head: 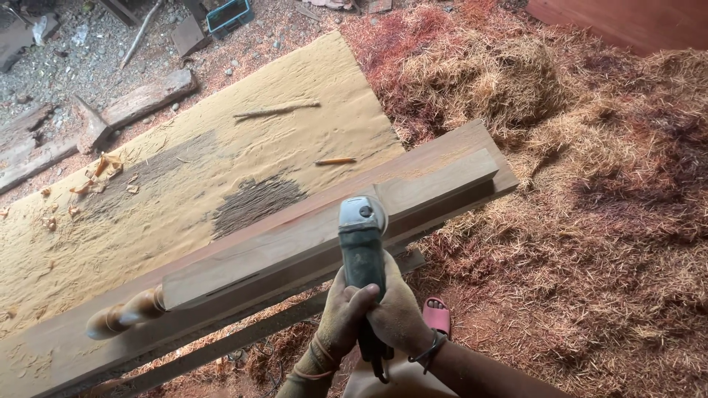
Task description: Sanding a decorative wooden furniture leg using a handheld power sander.
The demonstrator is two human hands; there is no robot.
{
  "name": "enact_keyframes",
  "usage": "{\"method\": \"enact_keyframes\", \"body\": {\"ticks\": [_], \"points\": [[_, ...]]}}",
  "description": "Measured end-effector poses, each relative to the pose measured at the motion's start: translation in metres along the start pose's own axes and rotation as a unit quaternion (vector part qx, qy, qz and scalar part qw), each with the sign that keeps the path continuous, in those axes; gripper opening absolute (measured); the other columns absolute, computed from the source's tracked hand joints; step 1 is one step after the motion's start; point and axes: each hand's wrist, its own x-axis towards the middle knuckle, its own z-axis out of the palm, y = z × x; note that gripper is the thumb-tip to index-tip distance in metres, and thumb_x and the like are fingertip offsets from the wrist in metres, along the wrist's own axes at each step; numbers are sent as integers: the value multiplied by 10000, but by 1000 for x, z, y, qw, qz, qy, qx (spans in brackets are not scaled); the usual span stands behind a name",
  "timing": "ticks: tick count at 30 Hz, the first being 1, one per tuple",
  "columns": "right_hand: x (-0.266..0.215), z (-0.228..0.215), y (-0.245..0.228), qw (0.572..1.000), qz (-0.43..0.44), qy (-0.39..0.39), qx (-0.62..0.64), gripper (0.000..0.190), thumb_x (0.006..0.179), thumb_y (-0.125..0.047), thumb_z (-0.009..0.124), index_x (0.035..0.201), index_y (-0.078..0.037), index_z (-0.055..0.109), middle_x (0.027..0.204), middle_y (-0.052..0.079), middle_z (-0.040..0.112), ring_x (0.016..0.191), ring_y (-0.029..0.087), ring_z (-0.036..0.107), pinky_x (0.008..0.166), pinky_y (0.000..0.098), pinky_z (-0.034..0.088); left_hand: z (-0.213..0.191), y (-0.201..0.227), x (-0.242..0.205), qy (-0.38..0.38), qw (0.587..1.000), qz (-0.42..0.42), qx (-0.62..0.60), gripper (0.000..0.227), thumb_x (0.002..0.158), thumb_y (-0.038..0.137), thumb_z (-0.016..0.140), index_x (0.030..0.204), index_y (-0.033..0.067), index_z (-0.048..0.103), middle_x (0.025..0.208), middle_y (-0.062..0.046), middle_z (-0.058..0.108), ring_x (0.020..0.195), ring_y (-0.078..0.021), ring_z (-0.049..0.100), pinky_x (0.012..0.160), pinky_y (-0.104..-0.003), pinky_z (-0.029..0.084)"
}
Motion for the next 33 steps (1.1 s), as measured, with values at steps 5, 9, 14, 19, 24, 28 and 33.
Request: {"method": "enact_keyframes", "body": {"ticks": [5, 9, 14, 19, 24, 28, 33], "points": [[1, 5, -5, 1000, 6, 8, -1, 851, 819, -202, 760, 1504, -22, 289, 1141, 128, 679, 983, 228, 733, 854, 352, 634, -13, -11, 2, -20, 1000, 0, -2, 795, 824, 318, 774, 1433, -44, 413, 1053, -189, 681, 880, -209, 709, 768, -339, 627], [3, 28, 2, 999, 11, -27, 24, 877, 797, -175, 765, 1508, -34, 272, 1178, 125, 651, 1015, 236, 714, 869, 364, 637, -37, -17, -12, 7, 1000, 8, 18, 811, 796, 345, 766, 1407, -44, 400, 1113, -186, 650, 964, -249, 724, 836, -389, 671], [5, 41, -4, 995, -25, -82, 43, 768, 832, -161, 775, 1463, -20, 361, 1196, 132, 645, 1087, 233, 689, 939, 377, 598, -52, -16, -21, 63, 997, 1, -36, 848, 780, 366, 778, 1415, -39, 389, 1132, -221, 633, 1005, -290, 702, 877, -418, 631], [11, 21, -6, 998, -13, -53, 22, 749, 825, -176, 760, 1446, -13, 375, 1152, 127, 662, 1031, 238, 705, 911, 378, 613, -34, -15, 0, 36, 999, 13, -22, 863, 793, 385, 777, 1418, -64, 386, 1159, -224, 623, 1029, -293, 706, 901, -423, 643], [20, -1, -7, 1000, -24, -3, 8, 779, 817, -187, 742, 1459, -7, 338, 1118, 121, 683, 976, 235, 727, 871, 366, 630, -11, -7, 24, 2, 1000, -7, -2, 884, 776, 393, 773, 1430, -22, 348, 1173, -223, 626, 1024, -301, 720, 882, -427, 659], [22, 1, -9, 1000, -25, 5, 0, 800, 819, -186, 750, 1470, 0, 323, 1126, 137, 691, 973, 240, 736, 866, 366, 633, -12, -3, 23, -11, 1000, -6, -7, 886, 803, 395, 778, 1451, -47, 366, 1164, -225, 643, 1000, -285, 714, 849, -402, 647], [23, 22, -3, 999, -22, -35, 18, 801, 814, -173, 769, 1466, 7, 339, 1153, 146, 670, 1002, 246, 719, 873, 375, 637, -35, -7, 9, 17, 1000, -8, -21, 900, 775, 391, 784, 1435, -40, 348, 1157, -226, 645, 1013, -277, 738, 864, -384, 670]]}}
